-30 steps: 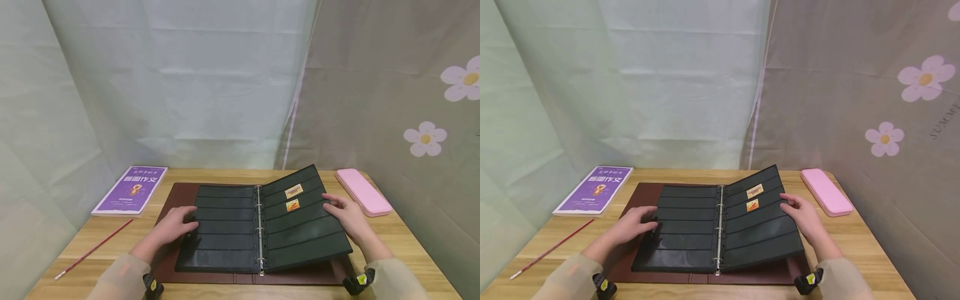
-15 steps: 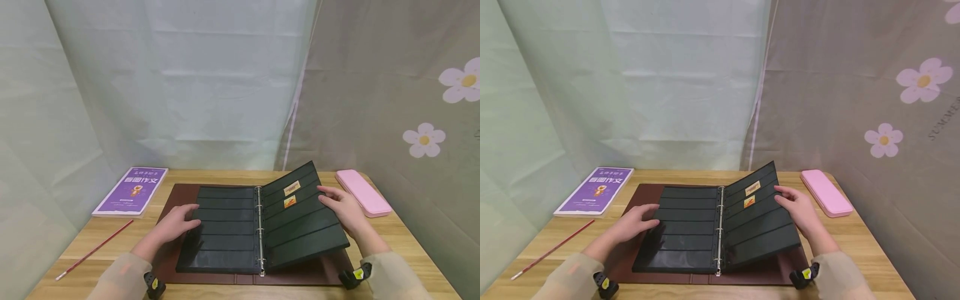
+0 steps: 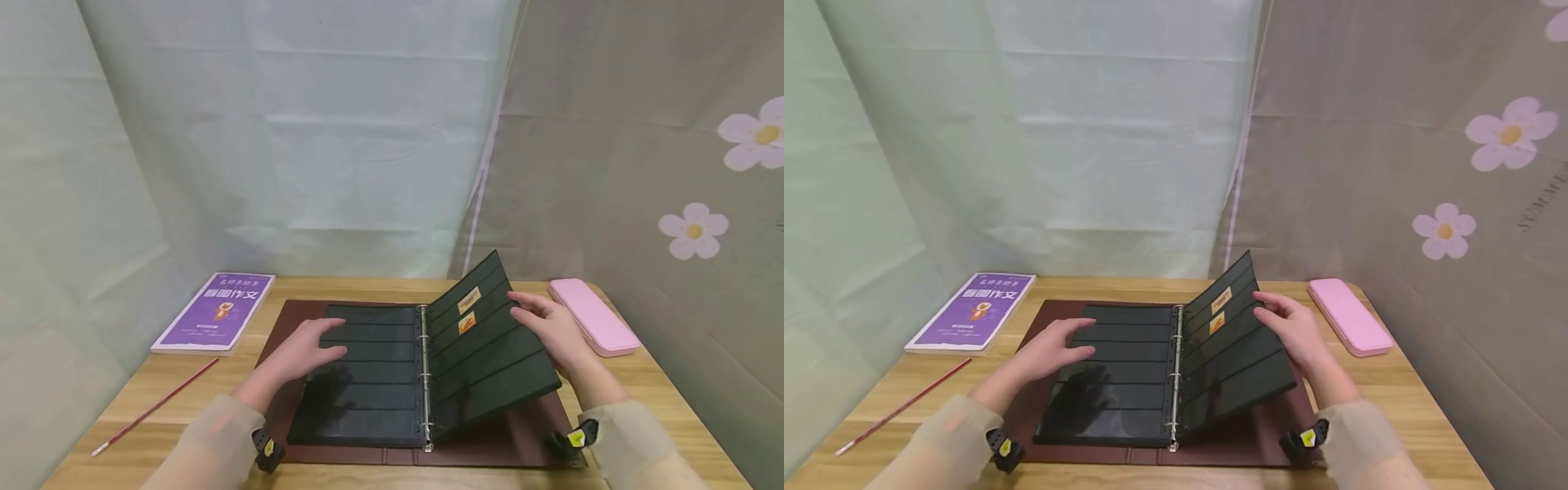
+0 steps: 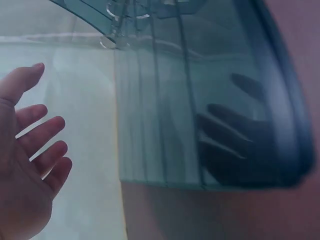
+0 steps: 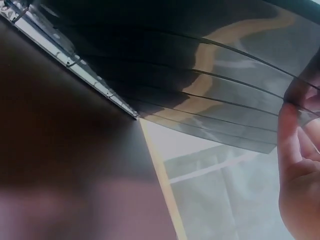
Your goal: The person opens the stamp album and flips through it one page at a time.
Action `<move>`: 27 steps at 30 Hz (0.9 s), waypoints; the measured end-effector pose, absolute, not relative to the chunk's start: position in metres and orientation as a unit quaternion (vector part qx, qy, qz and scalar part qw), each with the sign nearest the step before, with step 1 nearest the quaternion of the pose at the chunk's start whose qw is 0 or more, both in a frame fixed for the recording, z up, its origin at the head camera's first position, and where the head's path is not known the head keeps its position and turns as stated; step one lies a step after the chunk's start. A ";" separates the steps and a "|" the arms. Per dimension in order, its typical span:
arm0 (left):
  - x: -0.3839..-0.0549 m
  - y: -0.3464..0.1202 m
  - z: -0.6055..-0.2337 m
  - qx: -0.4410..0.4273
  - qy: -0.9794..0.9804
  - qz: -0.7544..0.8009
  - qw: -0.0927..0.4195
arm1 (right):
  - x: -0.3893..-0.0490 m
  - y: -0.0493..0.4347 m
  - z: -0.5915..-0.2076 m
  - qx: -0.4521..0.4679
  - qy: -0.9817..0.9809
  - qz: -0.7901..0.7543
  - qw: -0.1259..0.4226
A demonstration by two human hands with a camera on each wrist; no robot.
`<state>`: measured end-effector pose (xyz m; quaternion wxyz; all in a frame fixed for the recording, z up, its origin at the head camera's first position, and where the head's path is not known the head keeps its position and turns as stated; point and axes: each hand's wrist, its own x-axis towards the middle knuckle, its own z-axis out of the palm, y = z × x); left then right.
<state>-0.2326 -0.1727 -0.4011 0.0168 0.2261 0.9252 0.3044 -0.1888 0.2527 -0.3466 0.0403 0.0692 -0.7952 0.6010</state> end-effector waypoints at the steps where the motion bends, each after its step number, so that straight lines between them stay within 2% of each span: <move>1: -0.233 -0.170 -0.399 0.234 0.922 0.308 0.016 | -0.189 0.252 -0.346 0.071 -0.794 0.602 0.040; 10: -0.231 -0.152 -0.382 0.229 0.894 0.379 0.066 | -0.193 0.242 -0.340 0.092 -0.790 0.605 0.035; 15: -0.231 -0.148 -0.376 0.222 0.886 0.401 0.072 | -0.196 0.237 -0.335 0.107 -0.788 0.605 0.025; 27: -0.228 -0.133 -0.356 0.220 0.860 0.453 0.079 | -0.200 0.217 -0.329 0.148 -0.777 0.611 0.044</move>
